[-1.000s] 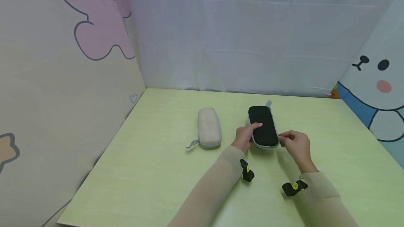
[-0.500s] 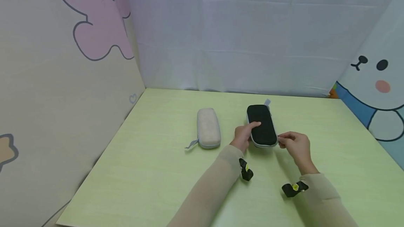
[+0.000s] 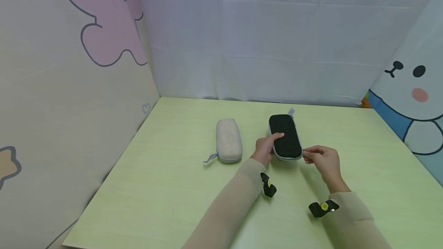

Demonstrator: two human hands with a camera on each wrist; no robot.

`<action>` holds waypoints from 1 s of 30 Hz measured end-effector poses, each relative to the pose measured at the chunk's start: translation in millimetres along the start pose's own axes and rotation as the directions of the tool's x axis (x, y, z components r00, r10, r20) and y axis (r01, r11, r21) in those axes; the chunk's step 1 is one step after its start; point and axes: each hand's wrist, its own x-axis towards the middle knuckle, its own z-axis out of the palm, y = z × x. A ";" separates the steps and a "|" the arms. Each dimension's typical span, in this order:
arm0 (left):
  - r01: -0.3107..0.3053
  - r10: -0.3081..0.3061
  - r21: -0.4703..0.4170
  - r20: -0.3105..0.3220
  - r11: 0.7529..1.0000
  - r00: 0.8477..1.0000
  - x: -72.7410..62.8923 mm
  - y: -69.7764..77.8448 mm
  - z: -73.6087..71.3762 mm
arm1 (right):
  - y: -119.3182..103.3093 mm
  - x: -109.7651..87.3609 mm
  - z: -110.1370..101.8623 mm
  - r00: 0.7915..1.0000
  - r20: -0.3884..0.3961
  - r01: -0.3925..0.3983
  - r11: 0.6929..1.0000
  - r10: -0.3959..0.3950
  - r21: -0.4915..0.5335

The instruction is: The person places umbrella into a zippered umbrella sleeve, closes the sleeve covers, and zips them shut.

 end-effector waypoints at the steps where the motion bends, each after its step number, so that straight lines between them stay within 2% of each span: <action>1: 0.000 0.000 0.003 -0.003 1.000 1.000 0.1 0.0 0.0 | -0.1 -0.1 0.0 1.000 0.002 0.000 1.000 0.000 -0.004; 12: 0.011 -0.011 0.006 -0.014 1.000 1.000 2.8 -0.5 -1.4 | -2.0 -3.2 0.8 1.000 0.005 0.018 0.994 -0.017 -0.106; 13: 0.011 -0.011 0.003 -0.015 1.000 1.000 2.8 -0.3 -1.4 | 7.8 1.3 1.4 0.999 -0.002 0.032 0.994 -0.033 -0.103; 19: 0.015 -0.015 -0.014 -0.025 1.000 1.000 2.7 0.4 -1.2 | 5.9 -1.2 1.5 1.000 0.009 0.022 0.994 -0.021 -0.108; 20: 0.017 -0.018 -0.020 -0.028 1.000 0.999 2.8 0.5 -1.2 | -4.2 -6.2 1.1 1.000 0.018 0.003 0.994 -0.001 -0.113; 24: 0.021 -0.023 -0.046 -0.038 0.999 0.999 2.6 0.9 -0.9 | -4.3 -7.5 2.3 1.000 0.014 0.000 0.994 0.002 -0.107; 30: 0.042 -0.044 -0.036 -0.049 0.998 0.998 3.1 1.8 -0.8 | -2.8 -8.1 2.4 1.000 0.002 0.008 0.993 -0.008 -0.119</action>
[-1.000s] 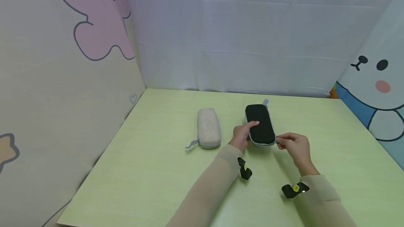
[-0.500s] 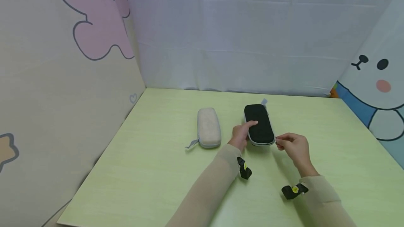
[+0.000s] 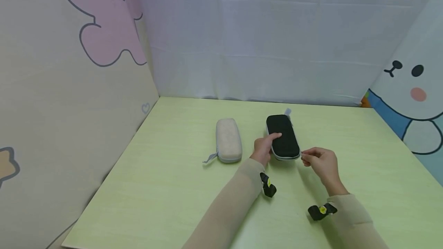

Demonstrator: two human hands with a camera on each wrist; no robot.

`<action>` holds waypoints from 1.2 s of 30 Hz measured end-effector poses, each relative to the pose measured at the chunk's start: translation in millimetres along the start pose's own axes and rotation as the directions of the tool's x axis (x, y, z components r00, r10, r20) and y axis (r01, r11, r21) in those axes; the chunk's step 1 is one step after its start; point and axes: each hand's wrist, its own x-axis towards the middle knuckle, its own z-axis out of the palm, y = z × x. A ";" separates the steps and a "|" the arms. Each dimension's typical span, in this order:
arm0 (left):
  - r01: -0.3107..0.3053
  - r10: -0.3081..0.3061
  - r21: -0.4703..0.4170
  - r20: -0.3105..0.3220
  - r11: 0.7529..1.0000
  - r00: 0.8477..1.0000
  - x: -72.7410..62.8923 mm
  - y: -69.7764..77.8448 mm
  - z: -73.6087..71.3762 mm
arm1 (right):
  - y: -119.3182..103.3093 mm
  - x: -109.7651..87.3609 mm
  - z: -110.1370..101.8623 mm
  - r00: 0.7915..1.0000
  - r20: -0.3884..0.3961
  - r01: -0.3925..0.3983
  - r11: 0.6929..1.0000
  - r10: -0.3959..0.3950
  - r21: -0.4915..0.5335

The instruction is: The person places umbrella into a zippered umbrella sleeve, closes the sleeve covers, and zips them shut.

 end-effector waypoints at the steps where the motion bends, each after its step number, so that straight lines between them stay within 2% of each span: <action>1: 0.002 -0.002 -0.006 0.009 1.000 1.000 0.1 -0.3 0.0 | 0.5 0.0 -0.1 1.000 -0.006 0.001 1.000 -0.001 0.002; 5: 0.017 -0.012 -0.057 0.085 0.998 0.996 1.3 -1.8 -1.6 | 1.5 -0.4 -0.9 0.999 -0.052 0.004 1.000 -0.003 0.012; 9: 0.032 -0.016 -0.082 0.180 0.996 0.983 3.7 -2.7 -4.1 | 0.8 0.1 -2.9 0.994 -0.112 0.010 1.000 -0.011 -0.005; 14: 0.031 -0.012 -0.079 0.231 0.996 0.973 5.4 -1.3 -4.7 | 6.3 4.6 -2.7 0.990 -0.144 0.012 0.999 -0.007 0.037; 18: 0.025 -0.004 -0.102 0.202 0.994 0.979 4.4 1.4 -3.9 | 38.5 23.8 4.6 0.988 -0.151 -0.007 0.990 0.029 0.143; 20: 0.018 0.002 -0.113 0.175 0.993 0.984 3.4 2.0 -3.5 | 54.7 33.8 7.3 0.991 -0.128 -0.016 0.983 0.040 0.182; 22: 0.013 0.008 -0.135 0.158 0.991 0.987 3.3 2.1 -3.5 | 60.4 37.6 8.8 0.993 -0.108 -0.023 0.986 0.042 0.167; 24: 0.009 0.014 -0.148 0.151 0.989 0.988 3.4 2.0 -3.6 | 50.9 32.6 7.9 0.995 -0.091 -0.031 0.990 0.043 0.136; 30: 0.012 0.003 -0.136 0.112 0.991 0.994 3.6 2.9 -4.2 | 3.1 3.9 4.4 0.997 -0.070 -0.024 0.999 0.026 0.038; 32: 0.017 -0.003 -0.144 0.098 0.989 0.995 4.4 3.3 -4.1 | -5.8 -1.9 3.6 0.999 -0.050 -0.003 1.000 0.003 0.001; 36: 0.022 -0.012 -0.157 0.069 0.987 0.998 5.9 3.9 -3.7 | -9.7 -4.5 3.7 0.999 -0.033 0.001 0.999 -0.003 -0.040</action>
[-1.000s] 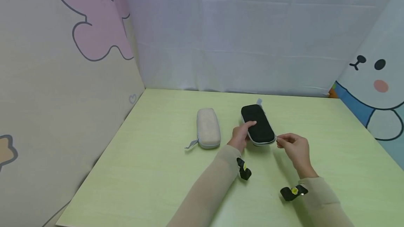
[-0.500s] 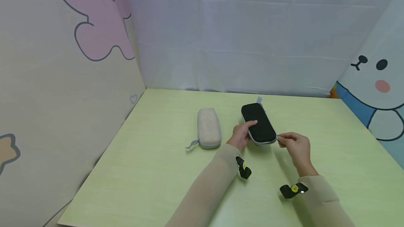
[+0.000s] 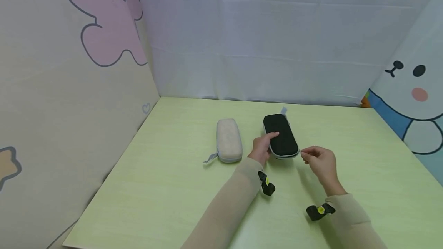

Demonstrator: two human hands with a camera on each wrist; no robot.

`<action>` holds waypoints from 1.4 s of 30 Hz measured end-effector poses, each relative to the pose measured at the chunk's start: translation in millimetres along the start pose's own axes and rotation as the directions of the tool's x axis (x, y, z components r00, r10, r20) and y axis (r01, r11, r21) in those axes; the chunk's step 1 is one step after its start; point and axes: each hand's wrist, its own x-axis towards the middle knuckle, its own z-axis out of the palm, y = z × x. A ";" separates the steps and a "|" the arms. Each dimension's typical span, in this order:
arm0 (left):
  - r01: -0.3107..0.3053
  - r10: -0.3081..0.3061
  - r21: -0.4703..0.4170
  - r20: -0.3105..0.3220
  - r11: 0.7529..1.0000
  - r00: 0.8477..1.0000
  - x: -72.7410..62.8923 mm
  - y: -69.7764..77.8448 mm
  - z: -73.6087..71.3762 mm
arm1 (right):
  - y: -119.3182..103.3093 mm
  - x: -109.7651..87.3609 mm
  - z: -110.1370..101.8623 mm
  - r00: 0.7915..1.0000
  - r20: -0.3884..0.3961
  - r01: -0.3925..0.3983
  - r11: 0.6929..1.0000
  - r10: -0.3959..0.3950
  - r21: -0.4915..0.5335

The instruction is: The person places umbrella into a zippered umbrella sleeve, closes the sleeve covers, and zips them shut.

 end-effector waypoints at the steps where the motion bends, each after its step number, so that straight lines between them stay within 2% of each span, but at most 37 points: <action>1: 0.004 -0.004 0.000 -0.006 1.000 1.000 0.4 0.0 0.2 | 0.6 0.0 0.1 1.000 0.000 0.001 1.000 -0.001 -0.007; 7: 0.004 -0.001 0.039 -0.060 0.999 0.998 -1.6 0.3 1.5 | 2.8 -2.8 0.8 1.000 0.003 0.024 1.000 -0.024 -0.019; 11: -0.004 0.006 0.024 -0.077 1.000 0.997 -3.0 0.4 0.8 | 3.2 -4.3 1.5 1.000 0.006 0.029 0.999 -0.029 -0.017; 20: -0.032 0.034 0.025 -0.092 0.999 0.995 -5.3 0.5 2.9 | 1.4 -5.5 3.0 1.000 -0.018 0.014 1.000 -0.014 0.003; 26: -0.048 0.051 0.028 -0.105 0.998 0.993 -5.4 -0.9 2.0 | 4.1 -7.9 6.9 0.999 -0.013 0.041 0.999 -0.041 0.014; 31: -0.047 0.048 0.011 -0.102 0.999 0.994 -4.3 -1.0 0.8 | 2.4 -10.1 9.3 0.998 -0.024 0.061 0.998 -0.061 0.006; 38: -0.056 0.056 0.005 -0.112 0.998 0.992 -4.7 -0.9 2.2 | 1.8 -12.1 11.4 0.998 -0.035 0.047 0.999 -0.047 0.000; 42: -0.035 0.034 -0.009 -0.083 0.999 0.996 -6.2 -0.4 0.1 | 3.3 -11.7 11.6 0.998 -0.057 0.042 0.999 -0.040 0.024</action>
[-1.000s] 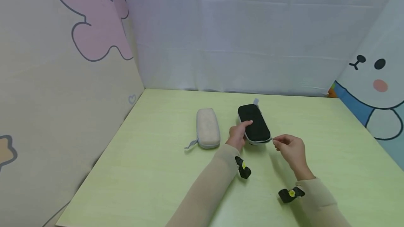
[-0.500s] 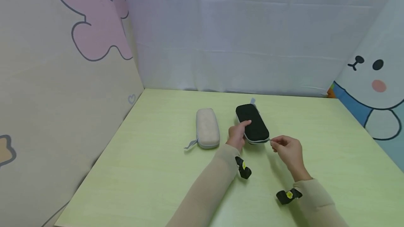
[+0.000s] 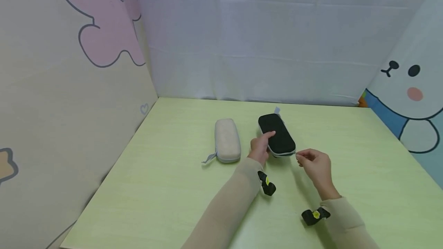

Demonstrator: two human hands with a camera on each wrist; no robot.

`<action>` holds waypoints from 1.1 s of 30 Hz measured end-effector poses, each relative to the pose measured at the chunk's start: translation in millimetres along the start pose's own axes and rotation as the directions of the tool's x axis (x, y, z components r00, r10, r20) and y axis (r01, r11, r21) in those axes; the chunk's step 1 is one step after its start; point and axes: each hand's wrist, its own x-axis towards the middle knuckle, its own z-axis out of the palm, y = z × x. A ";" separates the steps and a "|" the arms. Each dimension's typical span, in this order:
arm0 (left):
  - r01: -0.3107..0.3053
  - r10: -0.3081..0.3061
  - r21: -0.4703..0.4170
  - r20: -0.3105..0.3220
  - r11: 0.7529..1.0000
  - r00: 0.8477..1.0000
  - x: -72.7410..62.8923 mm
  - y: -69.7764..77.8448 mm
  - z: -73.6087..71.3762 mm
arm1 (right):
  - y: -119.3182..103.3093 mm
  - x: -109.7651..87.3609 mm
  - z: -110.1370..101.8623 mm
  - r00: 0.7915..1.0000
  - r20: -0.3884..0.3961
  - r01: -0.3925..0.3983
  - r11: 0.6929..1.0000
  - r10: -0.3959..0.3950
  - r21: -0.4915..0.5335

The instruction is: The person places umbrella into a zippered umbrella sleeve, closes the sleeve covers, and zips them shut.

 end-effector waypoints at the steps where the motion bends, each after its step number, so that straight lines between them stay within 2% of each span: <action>1: 0.012 -0.011 -0.023 0.023 1.000 1.000 0.4 0.5 -0.7 | 0.7 1.1 -0.3 1.000 -0.013 -0.001 1.000 0.001 0.021; 4: 0.047 -0.038 -0.083 0.110 0.995 0.993 2.1 3.0 -2.4 | 12.8 10.5 -0.6 0.999 -0.046 -0.023 0.994 0.029 0.111; 6: 0.069 -0.051 -0.102 0.166 0.992 0.985 3.3 5.0 -3.2 | 28.7 20.7 -0.1 0.997 -0.068 -0.034 0.986 0.045 0.163; 9: 0.079 -0.063 -0.062 0.226 0.995 0.972 3.8 7.0 -3.7 | 55.5 36.4 2.5 0.992 -0.107 -0.047 0.973 0.073 0.226; 11: 0.078 -0.067 -0.036 0.236 0.996 0.969 3.5 7.1 -3.7 | 70.4 44.6 5.8 0.988 -0.133 -0.051 0.970 0.084 0.238; 15: 0.079 -0.067 -0.046 0.224 0.996 0.972 3.5 6.0 -3.3 | 71.4 47.9 7.9 0.986 -0.133 -0.060 0.962 0.099 0.265; 18: 0.075 -0.059 -0.069 0.202 0.995 0.978 4.5 4.5 -3.0 | 46.3 36.0 4.3 0.989 -0.111 -0.069 0.965 0.100 0.253; 21: 0.072 -0.054 -0.093 0.186 0.993 0.981 5.1 2.7 -2.6 | 22.6 22.7 0.9 0.991 -0.095 -0.076 0.979 0.096 0.190; 23: 0.074 -0.055 -0.105 0.174 0.992 0.983 4.9 1.8 -2.6 | 23.9 21.8 2.7 0.990 -0.099 -0.081 0.982 0.099 0.170; 27: 0.062 -0.044 -0.112 0.154 0.992 0.987 3.0 0.8 -2.3 | 60.5 36.7 11.7 0.993 -0.113 -0.018 0.990 0.034 0.142; 29: 0.056 -0.037 -0.120 0.149 0.991 0.988 2.0 0.7 -1.9 | 69.4 39.9 14.3 0.993 -0.116 0.003 0.989 0.014 0.146; 33: 0.048 -0.027 -0.145 0.143 0.988 0.989 0.9 0.7 -1.0 | 36.8 25.5 8.2 0.996 -0.081 -0.035 0.988 0.048 0.150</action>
